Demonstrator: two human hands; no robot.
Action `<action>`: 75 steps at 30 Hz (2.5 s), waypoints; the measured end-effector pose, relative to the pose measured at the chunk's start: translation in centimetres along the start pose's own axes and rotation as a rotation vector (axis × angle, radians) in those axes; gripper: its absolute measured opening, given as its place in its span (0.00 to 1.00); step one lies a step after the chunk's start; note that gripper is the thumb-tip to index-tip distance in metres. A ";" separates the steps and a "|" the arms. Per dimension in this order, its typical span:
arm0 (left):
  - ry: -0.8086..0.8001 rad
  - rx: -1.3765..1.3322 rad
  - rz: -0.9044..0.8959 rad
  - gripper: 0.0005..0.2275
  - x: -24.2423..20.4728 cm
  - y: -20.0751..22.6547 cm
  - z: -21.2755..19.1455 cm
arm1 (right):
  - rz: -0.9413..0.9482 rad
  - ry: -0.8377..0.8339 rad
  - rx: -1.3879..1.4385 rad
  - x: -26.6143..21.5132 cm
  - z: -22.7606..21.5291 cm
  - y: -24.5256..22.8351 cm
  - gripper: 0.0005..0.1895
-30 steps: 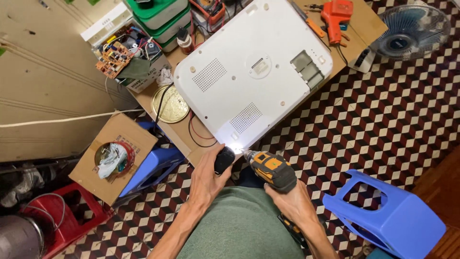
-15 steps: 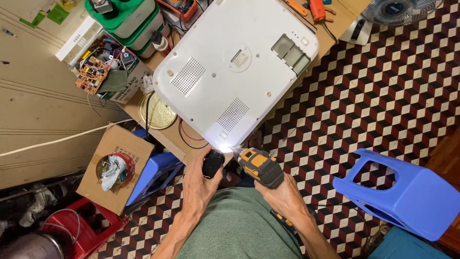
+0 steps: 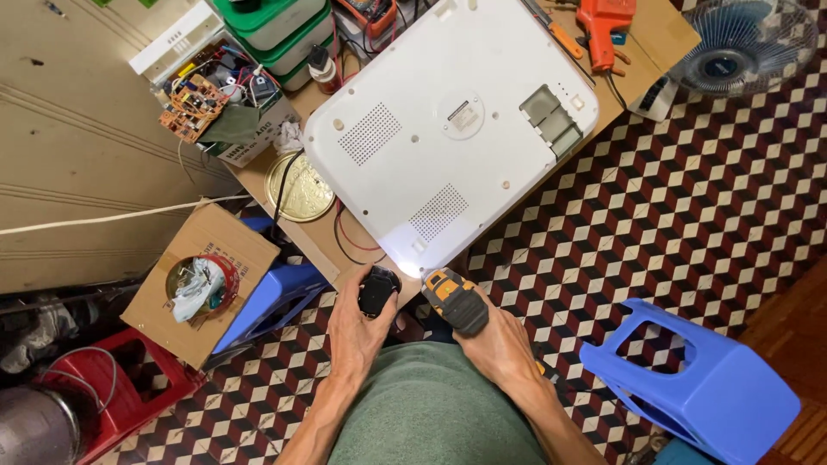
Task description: The person uses a flashlight to illuminate the underside of a white electronic device while drilling holes into it with a cordless drill. They then use a brush to clean the drilled area and continue drilling additional holes.
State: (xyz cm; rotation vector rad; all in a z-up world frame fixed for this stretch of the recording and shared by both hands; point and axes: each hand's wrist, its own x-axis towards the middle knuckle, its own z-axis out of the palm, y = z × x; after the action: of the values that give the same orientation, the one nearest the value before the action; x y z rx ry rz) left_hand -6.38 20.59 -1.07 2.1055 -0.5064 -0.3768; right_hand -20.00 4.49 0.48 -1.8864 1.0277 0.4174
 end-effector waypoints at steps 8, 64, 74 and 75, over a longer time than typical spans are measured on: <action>0.024 -0.022 -0.047 0.25 -0.2 -1.0 -0.7 | 0.087 -0.018 -0.094 1.4 0.7 -0.1 0.37; -0.083 -0.117 -0.025 0.25 2.3 -1.4 -0.2 | 0.136 0.023 -0.115 1.7 -0.2 -0.2 0.13; -0.055 -0.082 -0.065 0.26 1.5 -2.2 -0.9 | 0.100 0.054 -0.147 1.1 -1.0 -1.1 0.13; -0.061 -0.081 -0.074 0.26 1.5 -2.4 -1.0 | 0.106 0.058 -0.146 1.0 -1.0 -1.3 0.12</action>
State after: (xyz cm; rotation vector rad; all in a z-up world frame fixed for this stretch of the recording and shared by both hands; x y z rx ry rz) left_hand -4.13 21.76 -2.60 2.0428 -0.4425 -0.4978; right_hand -18.52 3.49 1.05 -1.9891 1.1667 0.5144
